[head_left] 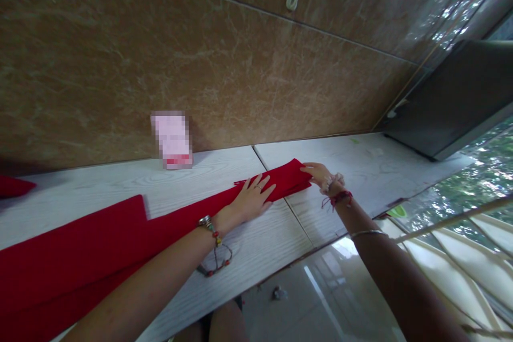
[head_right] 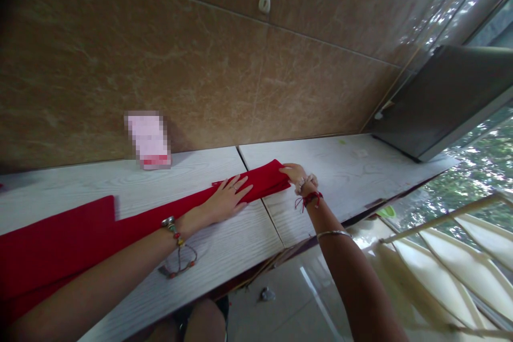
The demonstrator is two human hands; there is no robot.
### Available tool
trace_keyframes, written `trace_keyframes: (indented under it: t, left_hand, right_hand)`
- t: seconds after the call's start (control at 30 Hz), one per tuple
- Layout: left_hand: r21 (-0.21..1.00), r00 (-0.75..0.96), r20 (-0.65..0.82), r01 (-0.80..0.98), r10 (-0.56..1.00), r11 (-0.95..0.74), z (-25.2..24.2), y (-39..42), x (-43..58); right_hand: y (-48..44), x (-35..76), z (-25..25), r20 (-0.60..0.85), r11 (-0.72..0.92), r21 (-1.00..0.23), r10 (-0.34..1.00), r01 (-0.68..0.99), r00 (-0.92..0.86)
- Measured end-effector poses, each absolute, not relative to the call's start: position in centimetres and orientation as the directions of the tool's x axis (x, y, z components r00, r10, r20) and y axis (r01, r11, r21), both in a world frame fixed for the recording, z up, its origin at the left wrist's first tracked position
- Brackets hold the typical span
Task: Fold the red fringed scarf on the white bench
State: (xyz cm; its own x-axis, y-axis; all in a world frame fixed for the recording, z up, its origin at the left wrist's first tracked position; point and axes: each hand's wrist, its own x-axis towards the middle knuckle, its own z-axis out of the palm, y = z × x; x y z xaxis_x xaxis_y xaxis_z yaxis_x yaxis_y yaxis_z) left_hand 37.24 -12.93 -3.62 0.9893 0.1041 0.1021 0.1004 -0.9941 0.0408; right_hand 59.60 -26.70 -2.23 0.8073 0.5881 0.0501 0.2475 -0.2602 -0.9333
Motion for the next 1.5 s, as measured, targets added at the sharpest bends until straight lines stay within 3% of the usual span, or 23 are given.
trace_keyframes:
  t: [0.3, 0.63, 0.73, 0.8, 0.9, 1.13, 1.27, 1.37, 1.5]
  left_hand:
    - [0.132, 0.99, 0.099, 0.087, 0.1, -0.988, -4.3, -12.8, 36.6]
    - [0.178, 0.993, 0.095, 0.047, 0.065, -0.983, -4.1, -12.6, 36.4]
    - [0.178, 0.993, 0.102, 0.04, 0.059, -0.983, -4.0, -12.7, 36.3]
    - [0.18, 0.994, 0.092, 0.038, 0.055, -0.983, -4.0, -12.7, 36.2]
    - [0.179, 0.996, 0.087, 0.015, 0.031, -0.984, -4.1, -12.5, 36.1]
    - [0.197, 0.993, 0.119, -0.014, 0.009, -0.98, -4.5, -12.1, 35.9]
    - [0.19, 0.991, 0.133, -0.013, 0.013, -0.982, -4.3, -12.3, 35.9]
    - [0.166, 0.991, 0.135, -0.017, 0.006, -0.986, -4.3, -12.4, 35.7]
    - [0.148, 0.991, 0.132, -0.026, -0.007, -0.989, -4.3, -12.3, 35.4]
  right_hand:
    - [-24.6, 59.7, -4.5, 0.105, -0.53, -0.745, 0.506, 0.404, 0.856]
    - [-23.3, 59.5, -2.3, 0.236, -0.544, -0.575, 0.604, 0.61, 0.761]
    - [-22.9, 58.0, -2.1, 0.272, -0.43, -0.376, 0.795, 0.82, 0.542]
    - [-23.2, 56.9, -2.6, 0.174, -0.357, -0.179, 0.906, 0.917, 0.387]
    - [-24.5, 56.5, -3.8, 0.033, -0.398, -0.034, 0.916, 0.917, 0.399]
    - [-25.7, 58.2, -2.6, -0.04, -0.584, -0.014, 0.812, 0.812, 0.583]
    - [-24.0, 56.4, -2.0, 0.082, -0.411, -0.004, 0.908, 0.911, 0.41]
    - [-23.0, 54.8, -3.0, 0.039, -0.272, -0.023, 0.961, 0.962, 0.273]
    - [-23.3, 55.0, -4.1, 0.003, -0.371, -0.012, 0.929, 0.929, 0.371]
